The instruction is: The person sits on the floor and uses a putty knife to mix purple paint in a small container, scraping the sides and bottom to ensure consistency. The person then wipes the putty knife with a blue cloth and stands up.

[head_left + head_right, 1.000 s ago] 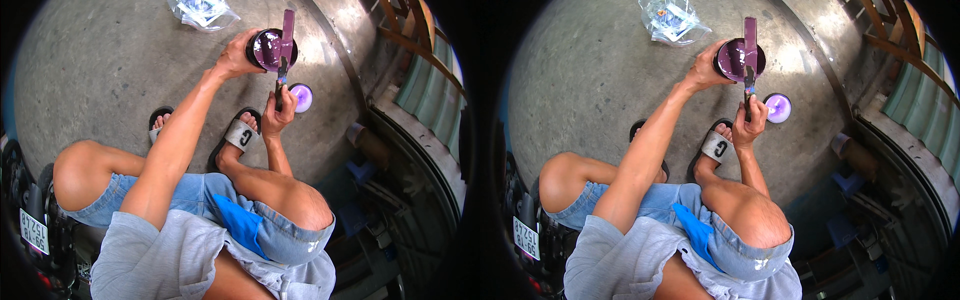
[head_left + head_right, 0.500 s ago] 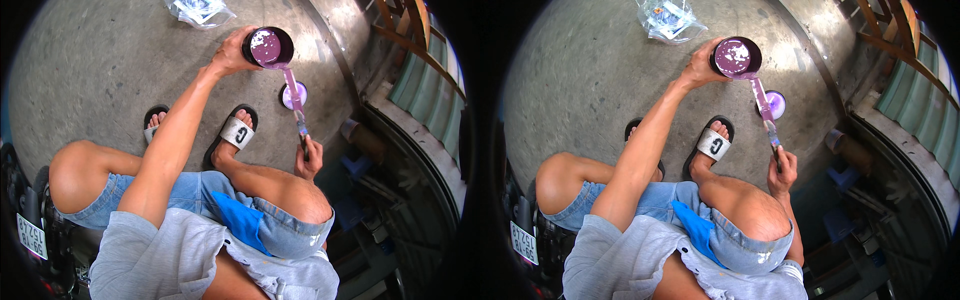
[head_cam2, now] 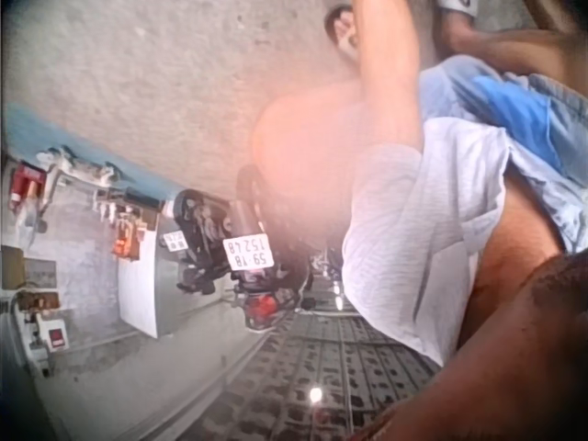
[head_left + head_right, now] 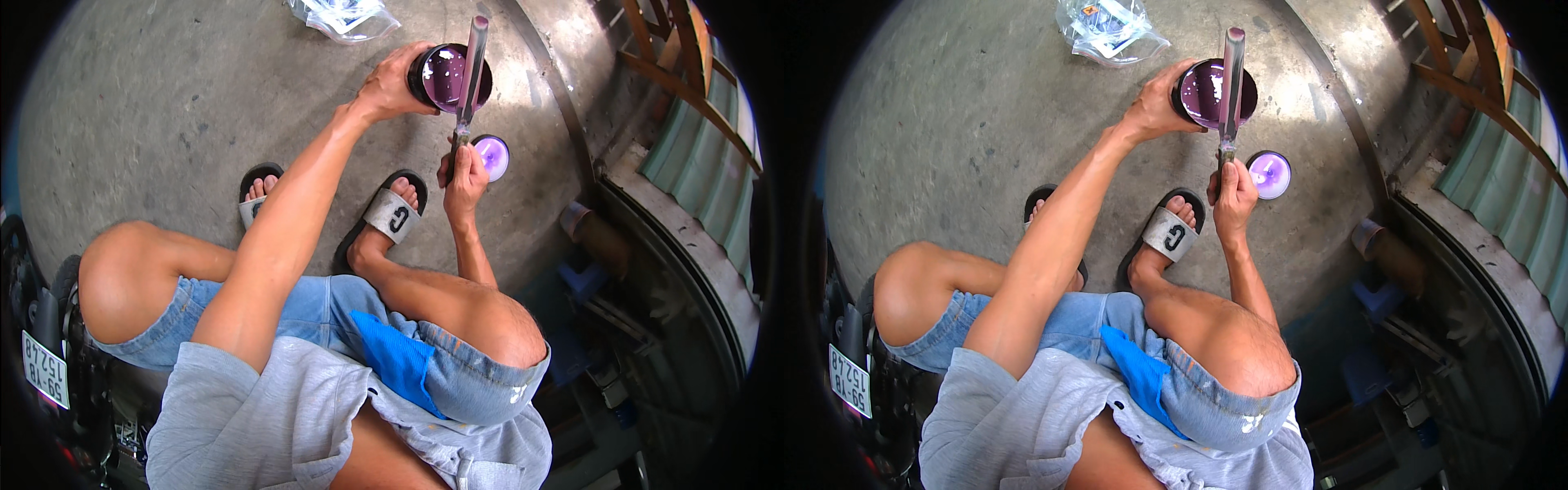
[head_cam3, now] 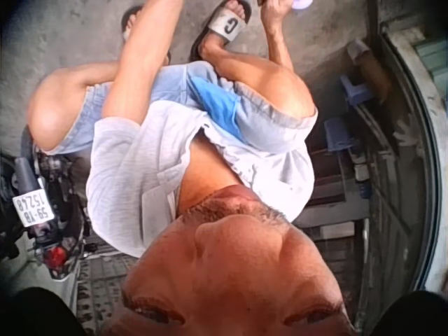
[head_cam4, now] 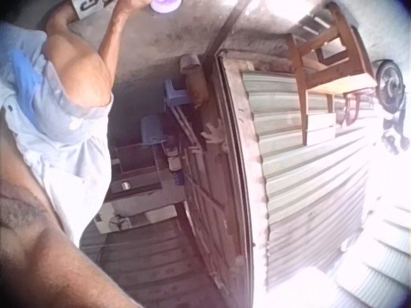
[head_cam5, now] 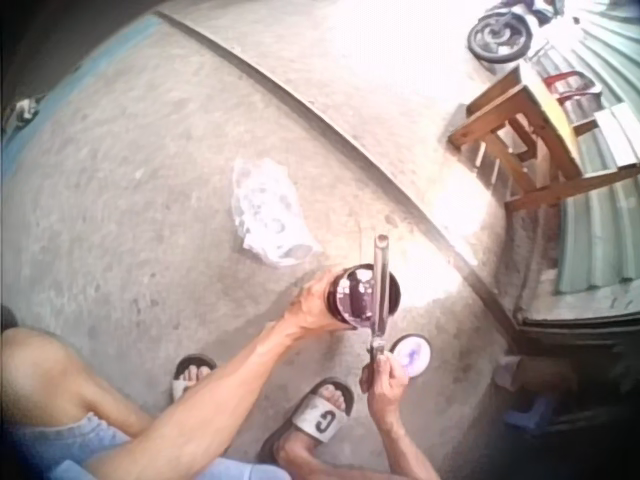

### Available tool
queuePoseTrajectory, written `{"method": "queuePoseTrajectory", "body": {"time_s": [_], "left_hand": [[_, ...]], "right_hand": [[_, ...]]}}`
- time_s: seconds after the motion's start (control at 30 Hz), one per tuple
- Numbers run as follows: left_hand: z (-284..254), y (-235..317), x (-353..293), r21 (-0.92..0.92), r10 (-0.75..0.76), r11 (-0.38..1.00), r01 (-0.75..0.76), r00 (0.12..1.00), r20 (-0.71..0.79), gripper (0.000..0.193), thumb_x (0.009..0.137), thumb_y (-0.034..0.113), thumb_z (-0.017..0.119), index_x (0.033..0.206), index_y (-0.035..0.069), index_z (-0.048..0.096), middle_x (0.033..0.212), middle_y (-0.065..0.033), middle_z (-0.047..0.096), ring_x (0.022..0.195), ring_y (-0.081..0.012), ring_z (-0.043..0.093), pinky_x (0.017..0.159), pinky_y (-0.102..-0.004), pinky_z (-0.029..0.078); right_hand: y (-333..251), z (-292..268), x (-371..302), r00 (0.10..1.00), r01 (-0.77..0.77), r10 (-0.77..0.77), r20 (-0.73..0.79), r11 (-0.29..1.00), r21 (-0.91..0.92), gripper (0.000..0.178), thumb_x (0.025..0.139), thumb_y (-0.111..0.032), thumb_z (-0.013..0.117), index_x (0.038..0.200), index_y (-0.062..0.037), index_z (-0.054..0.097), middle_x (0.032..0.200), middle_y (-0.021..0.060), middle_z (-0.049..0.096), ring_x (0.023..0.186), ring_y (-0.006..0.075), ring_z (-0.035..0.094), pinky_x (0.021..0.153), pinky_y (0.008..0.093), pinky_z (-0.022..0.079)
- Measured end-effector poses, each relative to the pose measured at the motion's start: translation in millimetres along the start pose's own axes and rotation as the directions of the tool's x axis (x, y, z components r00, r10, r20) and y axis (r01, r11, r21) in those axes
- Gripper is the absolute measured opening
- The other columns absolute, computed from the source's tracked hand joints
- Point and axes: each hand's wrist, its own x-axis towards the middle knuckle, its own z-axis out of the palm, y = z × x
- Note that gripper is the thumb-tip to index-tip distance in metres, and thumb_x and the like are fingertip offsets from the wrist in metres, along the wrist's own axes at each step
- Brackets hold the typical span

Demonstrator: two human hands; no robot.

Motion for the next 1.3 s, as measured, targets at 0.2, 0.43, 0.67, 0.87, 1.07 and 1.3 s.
{"method": "queuePoseTrajectory", "body": {"time_s": [0.2,0.43,0.67,0.87,1.07,1.3], "left_hand": [[1.4,0.6,1.8,-0.047,-0.009,0.999,0.010,1.000,0.020,0.097,0.050,0.023,0.095,0.135,0.009,0.049,0.125,-0.0147,0.062,0.119,-0.0348,0.058,0.102,-0.0417,0.048],[2.7,-6.4,0.6,-0.020,-0.022,1.000,0.023,1.000,0.020,0.099,0.049,0.025,0.096,0.135,0.010,0.049,0.128,-0.0135,0.061,0.122,-0.0335,0.057,0.104,-0.0423,0.047],[-1.9,-0.7,-0.7,0.018,-0.036,0.999,0.035,0.999,0.018,0.101,0.049,0.026,0.097,0.136,0.010,0.047,0.131,-0.0124,0.059,0.123,-0.0330,0.056,0.105,-0.0431,0.047],[-0.4,1.6,3.9,-0.015,-0.013,1.000,0.014,0.999,0.037,0.102,0.050,0.026,0.096,0.137,0.009,0.047,0.131,-0.0139,0.059,0.122,-0.0333,0.057,0.104,-0.0430,0.047],[0.8,-5.2,0.6,0.056,0.028,0.998,-0.027,1.000,-0.002,0.103,0.053,0.028,0.096,0.139,0.007,0.046,0.128,-0.0167,0.060,0.120,-0.0326,0.059,0.102,-0.0419,0.049],[-0.6,0.1,1.0,-0.035,-0.045,0.998,0.046,0.998,0.043,0.101,0.050,0.026,0.096,0.137,0.011,0.048,0.130,-0.0132,0.060,0.124,-0.0328,0.056,0.106,-0.0422,0.046]], "right_hand": [[-16.1,-17.4,-50.9,0.972,-0.211,0.194,-0.131,0.970,-0.124,0.025,0.104,-0.020,0.051,0.099,0.0005,0.064,0.062,-0.0038,0.048,0.051,0.0038,0.044,0.044,0.0209,0.034],[-41.6,-64.5,-108.7,0.874,-0.479,0.438,-0.211,0.850,-0.220,0.026,0.102,-0.022,0.054,0.101,-0.0003,0.068,0.059,-0.0035,0.048,0.048,0.0049,0.043,0.044,0.0219,0.033],[-68.1,-86.6,-108.6,0.958,-0.266,0.234,-0.167,0.942,-0.203,0.028,0.102,-0.019,0.053,0.115,0.0030,0.065,0.065,0.0009,0.053,0.054,0.0079,0.047,0.049,0.0230,0.038],[-13.7,-21.2,-15.3,0.889,0.339,-0.432,-0.152,0.844,-0.416,0.037,0.088,0.004,0.064,0.124,0.0013,0.064,0.087,0.0052,0.056,0.076,0.0142,0.053,0.070,0.0282,0.044],[0.9,-1.0,-2.7,0.809,0.428,-0.586,-0.046,0.641,-0.637,0.047,0.081,0.006,0.071,0.127,-0.0012,0.064,0.089,0.0107,0.059,0.075,0.0212,0.057,0.068,0.0317,0.048],[-16.2,-50.1,-58.9,0.892,0.326,-0.450,0.052,0.558,-0.763,0.048,0.081,0.007,0.069,0.128,-0.0031,0.065,0.089,0.0110,0.059,0.071,0.0209,0.058,0.065,0.0318,0.049]]}}
